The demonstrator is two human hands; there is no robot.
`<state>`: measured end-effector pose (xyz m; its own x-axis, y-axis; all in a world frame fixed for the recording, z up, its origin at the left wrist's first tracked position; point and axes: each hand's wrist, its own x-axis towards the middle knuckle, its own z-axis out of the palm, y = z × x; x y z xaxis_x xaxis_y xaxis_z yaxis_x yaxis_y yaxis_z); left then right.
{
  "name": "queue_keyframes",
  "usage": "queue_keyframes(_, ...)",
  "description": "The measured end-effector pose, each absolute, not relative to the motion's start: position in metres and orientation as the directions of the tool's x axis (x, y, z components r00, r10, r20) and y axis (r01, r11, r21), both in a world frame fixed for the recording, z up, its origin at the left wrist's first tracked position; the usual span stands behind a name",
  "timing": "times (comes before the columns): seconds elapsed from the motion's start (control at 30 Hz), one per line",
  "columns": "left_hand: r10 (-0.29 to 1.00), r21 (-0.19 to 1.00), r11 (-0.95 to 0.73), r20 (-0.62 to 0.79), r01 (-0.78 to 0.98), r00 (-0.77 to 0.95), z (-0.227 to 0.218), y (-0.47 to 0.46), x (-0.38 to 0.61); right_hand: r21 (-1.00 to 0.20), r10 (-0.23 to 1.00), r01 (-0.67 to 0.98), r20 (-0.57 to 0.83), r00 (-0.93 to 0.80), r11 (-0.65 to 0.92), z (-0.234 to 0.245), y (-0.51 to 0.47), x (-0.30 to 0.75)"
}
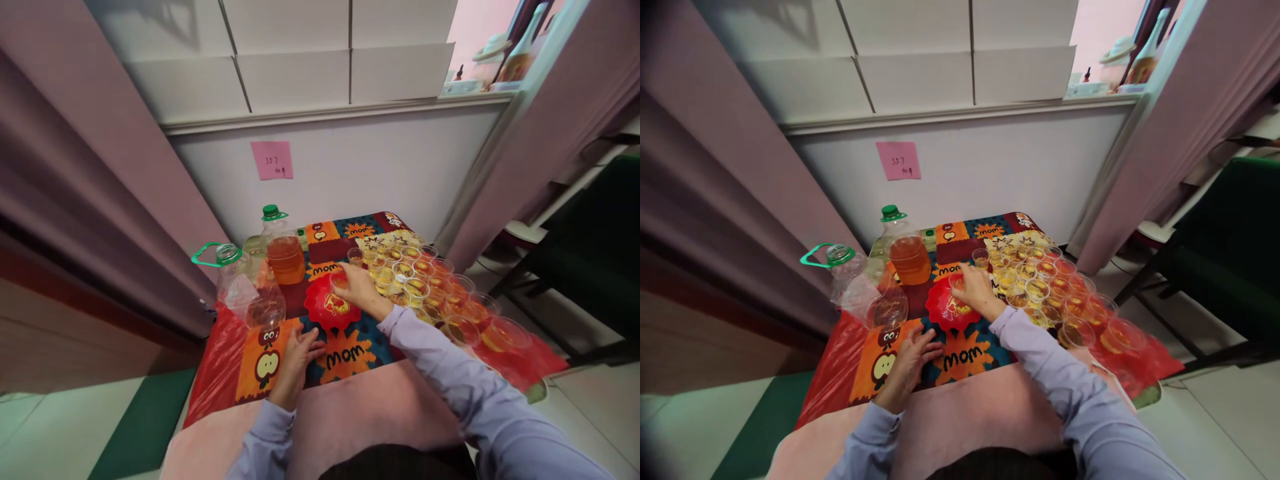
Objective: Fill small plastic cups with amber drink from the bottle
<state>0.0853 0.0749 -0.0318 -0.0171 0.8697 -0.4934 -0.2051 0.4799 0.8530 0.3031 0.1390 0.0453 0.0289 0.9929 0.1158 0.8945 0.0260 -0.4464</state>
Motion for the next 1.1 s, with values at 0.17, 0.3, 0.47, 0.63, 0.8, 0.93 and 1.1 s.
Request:
queue_keyframes(0.17, 0.865, 0.84, 0.49, -0.501, -0.233, 0.014, -0.037, 0.084, 0.088, -0.58, 0.918, 0.778, 0.395, 0.009, 0.242, 0.092, 0.084, 0.374)
queue_keyframes(0.3, 0.867, 0.836, 0.489, -0.498, -0.247, 0.031, -0.037, 0.087, 0.094, -0.624, 0.925, 0.769, 0.36, 0.123, 0.14, 0.111, 0.019, 0.422)
queue_keyframes(0.47, 0.879, 0.848, 0.468, -0.476, -0.249, 0.029, -0.039, 0.094, 0.107, -0.565, 0.911, 0.824, 0.32, 0.258, -0.035, 0.091, -0.038, 0.452)
queue_keyframes(0.63, 0.88, 0.861, 0.455, -0.474, -0.229, -0.032, -0.046, 0.101, 0.116, -0.596, 0.902, 0.797, 0.286, 0.323, -0.097, 0.073, -0.054, 0.456)
queue_keyframes(0.8, 0.886, 0.876, 0.435, -0.458, -0.209, -0.077, -0.051, 0.101, 0.116, -0.621, 0.899, 0.783, 0.361, 0.249, 0.032, 0.072, -0.036, 0.437)
queue_keyframes(0.93, 0.885, 0.876, 0.446, -0.463, -0.183, -0.057, -0.053, 0.1, 0.113, -0.574, 0.912, 0.809, 0.389, 0.132, 0.128, 0.061, -0.009, 0.411)
queue_keyframes(1.1, 0.872, 0.865, 0.483, -0.489, -0.134, -0.008, -0.058, 0.101, 0.113, -0.375, 0.951, 0.914, 0.307, -0.036, 0.156, 0.033, 0.013, 0.381)
